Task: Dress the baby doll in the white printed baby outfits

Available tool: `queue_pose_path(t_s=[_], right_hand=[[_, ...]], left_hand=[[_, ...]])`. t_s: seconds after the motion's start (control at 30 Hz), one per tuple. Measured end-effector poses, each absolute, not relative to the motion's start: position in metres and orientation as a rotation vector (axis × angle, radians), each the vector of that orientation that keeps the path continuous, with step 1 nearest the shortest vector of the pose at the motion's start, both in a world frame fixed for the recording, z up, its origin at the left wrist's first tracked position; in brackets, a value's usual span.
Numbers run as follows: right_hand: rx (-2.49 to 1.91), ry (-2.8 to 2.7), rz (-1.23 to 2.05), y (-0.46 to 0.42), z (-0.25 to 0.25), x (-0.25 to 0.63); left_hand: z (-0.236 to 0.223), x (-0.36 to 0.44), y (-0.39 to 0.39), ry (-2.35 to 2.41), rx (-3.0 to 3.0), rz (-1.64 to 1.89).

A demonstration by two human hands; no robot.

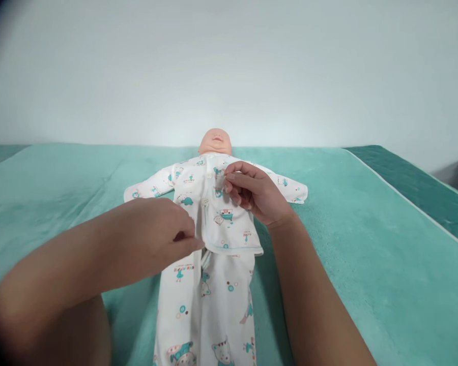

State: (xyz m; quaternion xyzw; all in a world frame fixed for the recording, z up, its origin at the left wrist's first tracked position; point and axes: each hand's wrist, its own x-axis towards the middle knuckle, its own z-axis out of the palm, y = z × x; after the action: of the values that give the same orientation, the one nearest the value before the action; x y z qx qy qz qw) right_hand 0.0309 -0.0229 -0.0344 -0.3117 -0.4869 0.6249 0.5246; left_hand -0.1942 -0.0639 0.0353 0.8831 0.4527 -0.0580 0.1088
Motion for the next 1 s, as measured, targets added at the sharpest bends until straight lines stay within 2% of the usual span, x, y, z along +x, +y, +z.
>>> queue_pose_path(t_s=[0.17, 0.37, 0.5, 0.73, 1.0], right_hand=[[-0.768, -1.098, 1.408, -0.019, -0.036, 0.028], [-0.937, -0.793, 0.878, -0.005, -0.053, 0.024], [-1.096, -0.878, 0.666, 0.001, -0.063, 0.023], [-1.329, -1.085, 0.640, 0.004, -0.068, 0.022], [-1.338, -1.080, 0.633, 0.004, -0.068, 0.022]], left_hand=[[0.041, -0.188, -0.051, 1.470, 2.494, -0.221], [0.042, -0.184, -0.043, 1.695, 2.593, -0.059], [0.042, -0.185, -0.041, 1.707, 2.578, -0.065], [0.044, -0.191, -0.043, 1.608, 2.351, -0.335], [0.036, -0.195, -0.036, 1.455, 2.366, -0.313]])
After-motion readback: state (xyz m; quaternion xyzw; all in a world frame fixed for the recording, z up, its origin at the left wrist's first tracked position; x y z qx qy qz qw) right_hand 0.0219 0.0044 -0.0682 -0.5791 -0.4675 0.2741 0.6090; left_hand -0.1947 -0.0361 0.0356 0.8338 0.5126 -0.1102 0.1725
